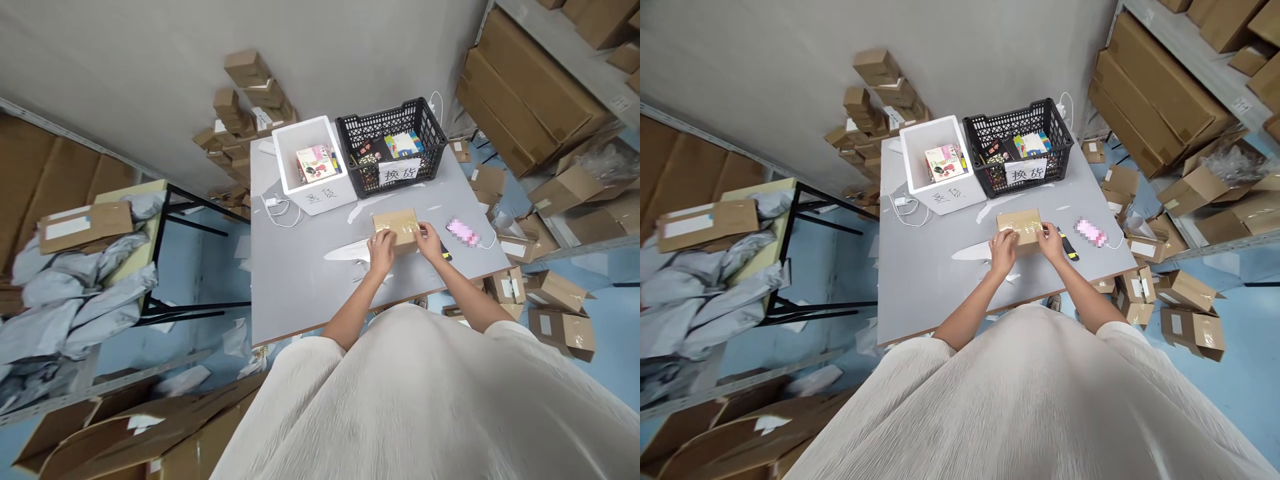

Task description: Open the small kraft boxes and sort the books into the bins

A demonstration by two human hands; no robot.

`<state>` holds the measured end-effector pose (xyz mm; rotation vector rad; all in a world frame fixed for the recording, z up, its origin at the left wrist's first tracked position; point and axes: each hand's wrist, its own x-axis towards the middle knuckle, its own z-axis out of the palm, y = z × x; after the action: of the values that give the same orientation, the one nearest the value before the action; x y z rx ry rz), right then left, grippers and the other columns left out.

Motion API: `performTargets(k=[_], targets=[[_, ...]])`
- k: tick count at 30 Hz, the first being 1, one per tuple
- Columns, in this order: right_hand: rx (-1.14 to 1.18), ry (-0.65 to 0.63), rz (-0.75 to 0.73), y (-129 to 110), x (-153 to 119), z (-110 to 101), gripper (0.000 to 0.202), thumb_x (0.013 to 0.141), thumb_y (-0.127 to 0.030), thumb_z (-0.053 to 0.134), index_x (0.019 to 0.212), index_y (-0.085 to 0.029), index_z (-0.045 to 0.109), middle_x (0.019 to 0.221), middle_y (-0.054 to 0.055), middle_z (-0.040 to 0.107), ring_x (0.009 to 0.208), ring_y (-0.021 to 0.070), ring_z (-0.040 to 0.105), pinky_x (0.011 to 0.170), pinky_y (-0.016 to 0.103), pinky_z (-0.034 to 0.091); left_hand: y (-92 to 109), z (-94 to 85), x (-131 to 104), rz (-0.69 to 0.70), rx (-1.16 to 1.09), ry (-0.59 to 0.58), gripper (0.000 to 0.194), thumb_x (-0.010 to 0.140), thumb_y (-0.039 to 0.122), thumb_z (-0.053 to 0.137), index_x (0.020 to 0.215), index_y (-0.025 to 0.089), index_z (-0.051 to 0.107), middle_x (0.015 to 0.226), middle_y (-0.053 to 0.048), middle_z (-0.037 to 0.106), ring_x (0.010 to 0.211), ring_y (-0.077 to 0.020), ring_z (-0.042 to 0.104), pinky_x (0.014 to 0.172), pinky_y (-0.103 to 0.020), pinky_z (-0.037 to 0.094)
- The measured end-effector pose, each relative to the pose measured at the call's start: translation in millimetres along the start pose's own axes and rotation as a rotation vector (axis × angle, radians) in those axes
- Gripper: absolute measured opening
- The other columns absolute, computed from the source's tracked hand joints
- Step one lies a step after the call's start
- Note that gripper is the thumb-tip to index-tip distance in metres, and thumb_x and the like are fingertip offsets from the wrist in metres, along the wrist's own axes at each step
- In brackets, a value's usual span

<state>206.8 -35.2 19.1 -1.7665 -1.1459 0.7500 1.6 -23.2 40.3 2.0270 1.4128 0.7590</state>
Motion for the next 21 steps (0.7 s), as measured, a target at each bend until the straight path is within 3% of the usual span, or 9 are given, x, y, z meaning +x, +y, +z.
performTargets(k=[4,9,13,16,19,21], targets=[[0.004,0.015,-0.003,4.7,2.8,1.7,0.061,0.095,-0.071,0.061,0.13,-0.022,0.072,0.128,0.016,0.076,0.105,0.029,0.073,0.102,0.048,0.06,3.5,-1.0,-2.7,0.119,-0.006,-0.11,0.054,0.094,0.006,0.047,0.137,0.027,0.073,0.149,-0.012,0.069,0.149,-0.0304,0.056,0.13,-0.055,0.038],[0.014,0.006,0.006,5.4,4.3,5.6,0.062,0.096,-0.07,0.06,0.131,-0.021,0.073,0.127,0.016,0.076,0.104,0.0282,0.073,0.102,0.047,0.061,11.6,2.0,-4.9,0.088,-0.023,-0.052,0.04,0.105,0.023,0.053,0.141,0.025,0.069,0.148,-0.016,0.068,0.147,-0.0347,0.055,0.13,-0.055,0.037],[0.016,0.014,-0.022,-6.6,3.1,11.9,0.06,0.1,-0.071,0.053,0.128,-0.022,0.075,0.129,0.016,0.077,0.11,0.0291,0.073,0.108,0.049,0.059,17.8,3.4,1.9,-0.008,-0.005,0.016,0.041,0.107,0.035,0.058,0.145,0.024,0.066,0.149,-0.018,0.066,0.147,-0.039,0.052,0.128,-0.058,0.037],[0.095,-0.124,-0.073,-20.7,3.1,22.8,0.062,0.104,-0.074,0.045,0.123,-0.025,0.078,0.13,0.013,0.079,0.116,0.0292,0.073,0.11,0.048,0.058,17.2,-1.0,7.0,-0.004,-0.008,0.021,0.048,0.107,0.039,0.058,0.153,0.025,0.06,0.154,-0.018,0.062,0.146,-0.0388,0.052,0.127,-0.056,0.039],[0.173,-0.294,-0.095,-29.0,4.4,38.8,0.059,0.103,-0.073,0.049,0.117,-0.025,0.08,0.122,0.01,0.081,0.114,0.0297,0.075,0.108,0.047,0.059,8.2,-12.3,7.5,-0.054,-0.004,0.09,0.056,0.105,0.044,0.064,0.157,0.024,0.057,0.155,-0.018,0.059,0.147,-0.0401,0.05,0.126,-0.056,0.039],[0.128,-0.323,-0.084,-25.9,4.5,48.2,0.051,0.102,-0.067,0.054,0.113,-0.025,0.08,0.117,0.009,0.082,0.114,0.0302,0.075,0.109,0.049,0.058,-4.1,-23.9,4.6,-0.121,0.004,0.152,0.055,0.106,0.042,0.063,0.157,0.023,0.058,0.153,-0.019,0.058,0.147,-0.0409,0.05,0.126,-0.056,0.04]])
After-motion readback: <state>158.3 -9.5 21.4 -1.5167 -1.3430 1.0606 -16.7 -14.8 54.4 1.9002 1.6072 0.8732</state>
